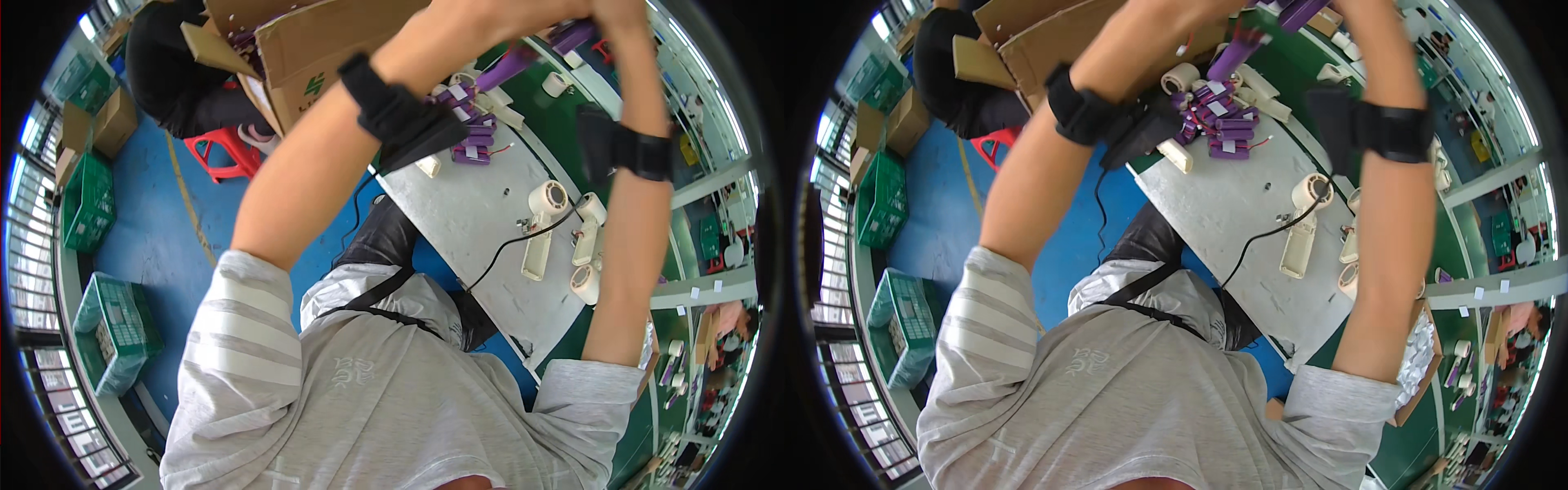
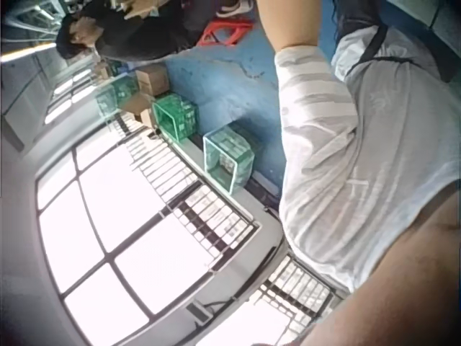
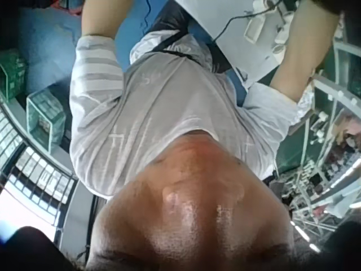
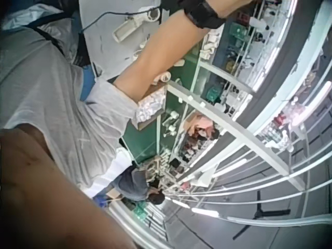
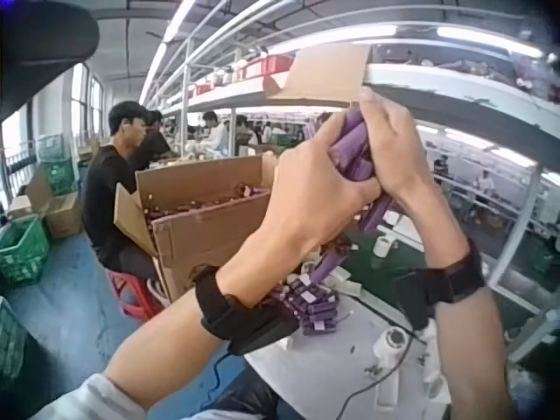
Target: Assembling small handheld fans by installing internal components like batteries and circuit boards into the plastic housings.
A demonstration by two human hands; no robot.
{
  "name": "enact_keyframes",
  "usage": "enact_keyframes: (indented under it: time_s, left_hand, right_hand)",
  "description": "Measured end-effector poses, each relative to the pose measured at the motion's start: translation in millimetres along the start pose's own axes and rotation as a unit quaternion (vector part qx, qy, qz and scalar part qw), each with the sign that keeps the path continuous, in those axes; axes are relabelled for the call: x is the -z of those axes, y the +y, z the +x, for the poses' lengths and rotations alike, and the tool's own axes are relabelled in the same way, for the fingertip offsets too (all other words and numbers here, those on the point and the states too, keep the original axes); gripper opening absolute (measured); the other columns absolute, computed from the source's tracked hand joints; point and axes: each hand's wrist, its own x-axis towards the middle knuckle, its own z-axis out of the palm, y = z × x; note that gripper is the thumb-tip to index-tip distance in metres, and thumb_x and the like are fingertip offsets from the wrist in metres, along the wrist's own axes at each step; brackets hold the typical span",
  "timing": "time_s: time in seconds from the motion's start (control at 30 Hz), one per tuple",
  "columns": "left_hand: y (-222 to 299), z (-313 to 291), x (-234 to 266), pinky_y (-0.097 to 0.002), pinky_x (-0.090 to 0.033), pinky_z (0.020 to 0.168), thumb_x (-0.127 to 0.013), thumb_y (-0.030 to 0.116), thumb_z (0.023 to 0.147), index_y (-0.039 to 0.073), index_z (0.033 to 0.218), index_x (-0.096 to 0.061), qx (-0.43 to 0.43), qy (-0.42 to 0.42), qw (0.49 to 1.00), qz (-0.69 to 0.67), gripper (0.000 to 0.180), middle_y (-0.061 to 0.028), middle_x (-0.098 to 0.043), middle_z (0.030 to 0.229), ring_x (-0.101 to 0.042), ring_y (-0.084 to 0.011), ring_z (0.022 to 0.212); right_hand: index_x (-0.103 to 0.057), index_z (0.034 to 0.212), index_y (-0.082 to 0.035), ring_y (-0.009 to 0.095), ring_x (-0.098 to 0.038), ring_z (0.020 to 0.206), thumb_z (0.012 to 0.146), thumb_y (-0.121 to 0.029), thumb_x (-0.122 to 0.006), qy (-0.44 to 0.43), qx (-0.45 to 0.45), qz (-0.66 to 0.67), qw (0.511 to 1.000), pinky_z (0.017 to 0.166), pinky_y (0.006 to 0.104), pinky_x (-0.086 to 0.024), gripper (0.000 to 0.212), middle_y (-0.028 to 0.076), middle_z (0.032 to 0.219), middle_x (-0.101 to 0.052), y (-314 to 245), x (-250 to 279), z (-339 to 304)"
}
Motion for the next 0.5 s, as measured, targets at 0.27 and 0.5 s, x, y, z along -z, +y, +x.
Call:
enact_keyframes:
  time_s: [0.27,0.5]
  left_hand:
    - [-101.0,-98.2,-44.5,-0.0435,-0.055,0.078,-0.083,0.040,0.065,0.006,0.130,-0.052,0.077,-0.010,0.989,0.124,0.080,-0.0226,-0.068,0.099,-0.067,-0.0394,0.089]
    - [-138.3,-142.4,-58.3,-0.0453,-0.053,0.079,-0.081,0.032,0.065,0.015,0.136,-0.049,0.172,-0.017,0.978,0.117,0.080,-0.0212,-0.066,0.103,-0.064,-0.0396,0.093]
  right_hand:
    - [-0.066,0.100,-0.004,0.038,-0.067,0.081,0.096,-0.048,-0.048,-0.045,-0.128,0.001,0.991,0.070,0.0418,-0.052,0.048,0.021,0.083,-0.067,61.5,-70.1,-117.4]
    - [-0.062,0.091,0.000,0.037,-0.064,0.068,0.096,-0.024,-0.054,-0.052,-0.159,0.088,0.982,0.060,0.0374,-0.050,0.026,0.020,0.073,-0.063,83.6,-105.7,-151.7]
